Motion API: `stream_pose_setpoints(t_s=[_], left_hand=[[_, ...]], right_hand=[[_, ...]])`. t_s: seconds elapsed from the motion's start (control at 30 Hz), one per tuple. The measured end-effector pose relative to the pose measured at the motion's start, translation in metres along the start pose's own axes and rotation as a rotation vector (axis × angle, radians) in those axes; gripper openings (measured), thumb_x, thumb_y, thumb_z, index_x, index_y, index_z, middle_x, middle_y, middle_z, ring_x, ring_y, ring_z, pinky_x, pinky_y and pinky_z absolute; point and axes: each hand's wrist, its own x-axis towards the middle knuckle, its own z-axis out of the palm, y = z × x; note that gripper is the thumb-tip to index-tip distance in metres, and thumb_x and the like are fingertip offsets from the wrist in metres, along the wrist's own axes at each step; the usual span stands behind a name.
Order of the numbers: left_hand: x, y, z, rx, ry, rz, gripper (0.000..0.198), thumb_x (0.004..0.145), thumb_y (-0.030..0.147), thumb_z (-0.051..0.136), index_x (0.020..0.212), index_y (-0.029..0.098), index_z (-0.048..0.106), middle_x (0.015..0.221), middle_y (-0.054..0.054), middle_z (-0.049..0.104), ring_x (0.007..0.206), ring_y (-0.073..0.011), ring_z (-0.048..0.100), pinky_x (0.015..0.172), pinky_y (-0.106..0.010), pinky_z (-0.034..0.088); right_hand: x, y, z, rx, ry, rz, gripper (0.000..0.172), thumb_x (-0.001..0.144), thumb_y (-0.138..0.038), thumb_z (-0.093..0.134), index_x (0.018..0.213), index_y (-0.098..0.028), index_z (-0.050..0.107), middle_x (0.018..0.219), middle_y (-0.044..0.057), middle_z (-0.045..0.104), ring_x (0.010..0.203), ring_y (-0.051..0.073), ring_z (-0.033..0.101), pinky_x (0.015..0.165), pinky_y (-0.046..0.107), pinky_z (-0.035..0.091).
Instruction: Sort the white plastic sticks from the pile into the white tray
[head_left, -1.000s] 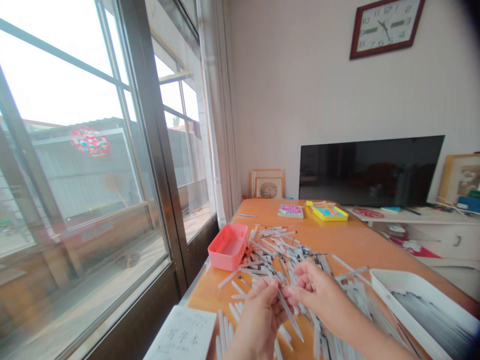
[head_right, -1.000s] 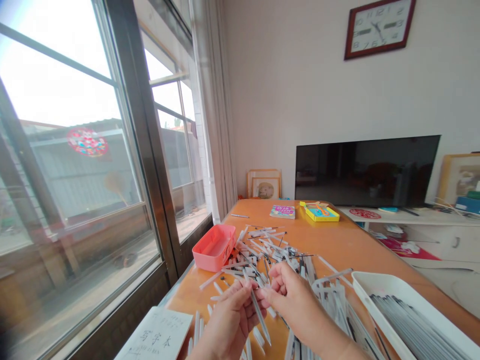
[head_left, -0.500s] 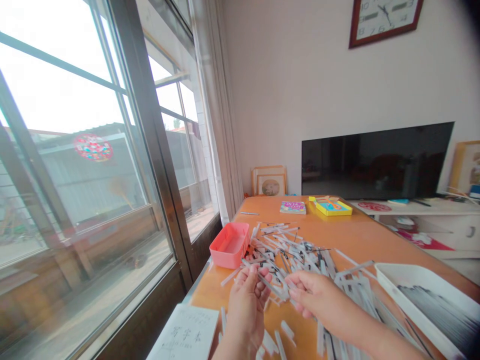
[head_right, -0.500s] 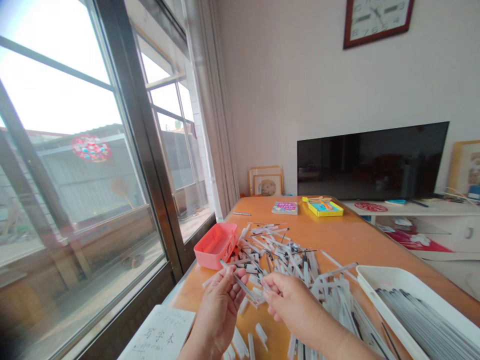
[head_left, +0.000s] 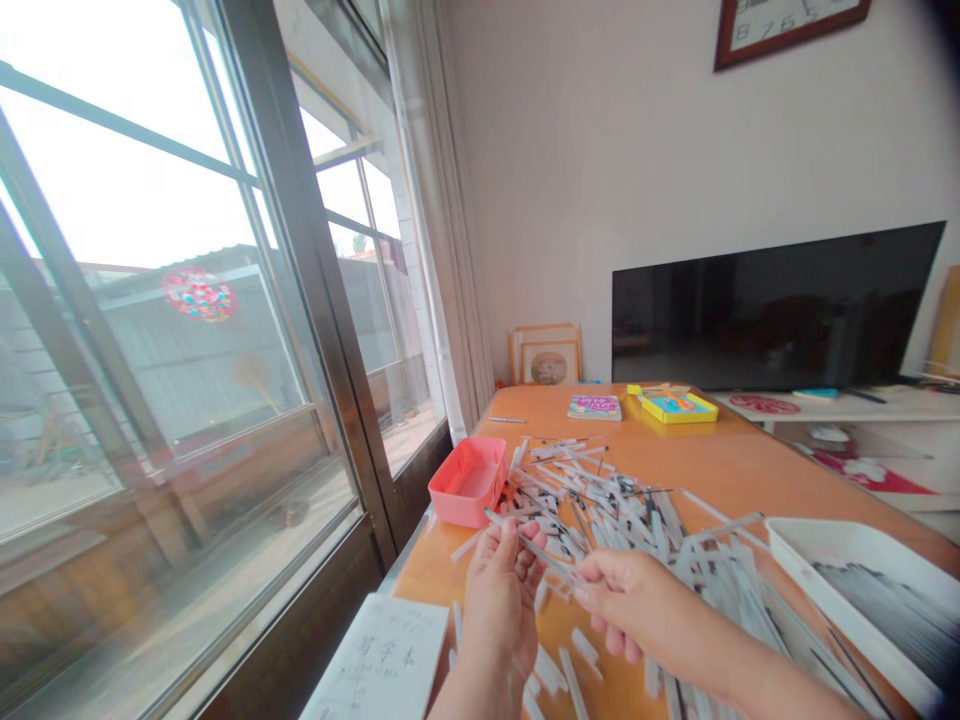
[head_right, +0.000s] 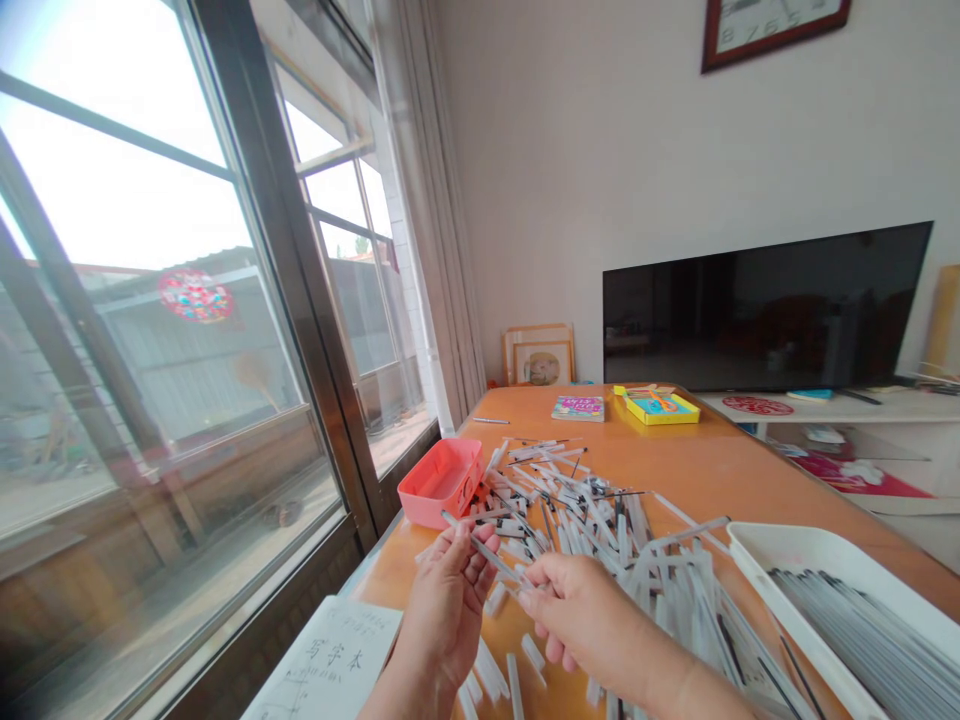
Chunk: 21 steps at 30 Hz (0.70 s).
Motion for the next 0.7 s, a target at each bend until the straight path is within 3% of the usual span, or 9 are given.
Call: stream_pose_setpoints(t_s=[0.3,0.5,0.7], left_hand=[[-0.004,-0.005,0.002,0.044,-0.059,0.001,0.033,0.079,0.037,0.080,0.095,0.018,0.059,0.097,-0.008,0.071,0.081,-0.0130,0.068,0.069,-0.021,0.051],[-0.005,-0.006,0.003,0.156,-0.103,0.023,0.044,0.075,0.054,0.078,0.086,0.017,0.057,0.086,-0.006,0.069,0.066,-0.0108,0.063,0.065,-0.023,0.049],[-0.005,-0.009,0.004,0.218,-0.093,0.047,0.049,0.073,0.061,0.076,0.086,0.017,0.058,0.079,-0.003,0.066,0.067,-0.0124,0.063,0.065,-0.023,0.048]], right_hand=[[-0.003,-0.006,-0.001,0.027,0.027,-0.077,0.026,0.086,-0.042,0.059,0.096,-0.018,0.063,0.069,-0.003,0.059,0.061,0.012,0.059,0.053,0.021,0.043],[-0.004,-0.007,-0.009,0.063,0.087,-0.065,0.026,0.089,-0.043,0.056,0.092,-0.019,0.063,0.067,-0.004,0.055,0.061,0.012,0.052,0.054,0.021,0.036],[-0.004,-0.006,-0.011,0.002,0.127,-0.134,0.025,0.091,-0.041,0.053,0.084,-0.018,0.061,0.066,-0.005,0.049,0.060,0.011,0.048,0.058,0.023,0.037]])
